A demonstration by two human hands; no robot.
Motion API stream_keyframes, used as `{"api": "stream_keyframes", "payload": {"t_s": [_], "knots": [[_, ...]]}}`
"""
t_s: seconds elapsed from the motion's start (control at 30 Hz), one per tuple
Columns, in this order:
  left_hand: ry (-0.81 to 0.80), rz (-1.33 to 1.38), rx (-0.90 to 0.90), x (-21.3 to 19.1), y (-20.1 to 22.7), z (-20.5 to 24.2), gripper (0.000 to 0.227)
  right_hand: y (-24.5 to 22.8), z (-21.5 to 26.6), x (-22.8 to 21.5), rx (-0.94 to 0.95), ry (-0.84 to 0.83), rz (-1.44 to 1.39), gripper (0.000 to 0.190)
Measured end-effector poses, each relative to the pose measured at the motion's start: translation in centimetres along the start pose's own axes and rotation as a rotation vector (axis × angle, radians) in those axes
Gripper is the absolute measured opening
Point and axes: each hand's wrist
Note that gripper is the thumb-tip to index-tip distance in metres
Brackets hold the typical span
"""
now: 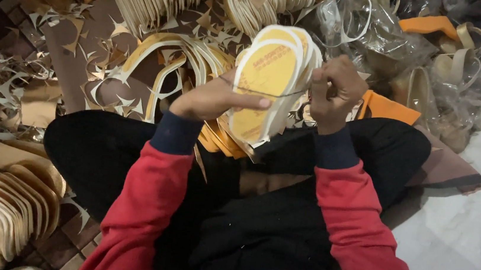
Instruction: Trimming excess material from the edges of shoe soles using scissors and stacking the finished pieces.
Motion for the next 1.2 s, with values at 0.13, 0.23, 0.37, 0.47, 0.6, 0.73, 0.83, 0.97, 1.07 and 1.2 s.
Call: {"api": "stream_keyframes", "payload": {"t_s": [0.13,0.23,0.37,0.47,0.6,0.73,0.83,0.97,1.07,1.2], "knots": [[0.155,0.002,0.05,0.4,0.0,-0.4,0.081,-1.3,-0.6,1.1,0.018,-0.098,0.018,0.033],[0.362,0.344,-0.081,0.2,-0.4,-0.8,0.069,-3.2,-1.5,2.0,0.138,-0.267,0.032,0.025],[0.408,0.278,-0.026,-0.3,-1.1,-0.8,0.076,-3.0,-1.0,2.8,0.283,-0.23,-0.107,0.033],[0.418,0.187,-0.018,-0.1,-0.4,-0.7,0.071,-1.4,0.3,3.3,0.482,-0.219,-0.375,0.065],[0.346,0.088,-0.233,0.3,-0.1,-1.1,0.073,-0.2,2.1,4.2,0.916,-0.291,-0.734,0.078],[0.274,-0.174,-0.241,0.1,0.7,-0.5,0.096,0.0,1.4,4.9,1.235,-0.097,-0.738,0.07],[0.248,-0.833,-0.376,0.2,0.0,0.5,0.112,0.3,1.6,4.5,1.247,-0.072,-0.706,0.068],[0.479,-1.248,0.059,-0.4,-2.1,1.3,0.067,-2.5,-0.1,5.7,1.178,0.03,-0.789,0.055],[0.546,-1.354,0.225,-0.6,-3.5,0.8,0.036,-2.5,0.1,5.6,1.213,0.143,-0.838,0.053],[0.552,-1.121,0.518,0.5,-2.4,0.7,0.03,-2.4,-1.4,5.4,1.103,0.299,-0.834,0.047]]}}
Point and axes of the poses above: each hand's wrist, its own z-axis away from the middle knuckle, its own x-axis out of the palm, y = z × x, and after that the axes turned 9 degrees about -z, right-handed
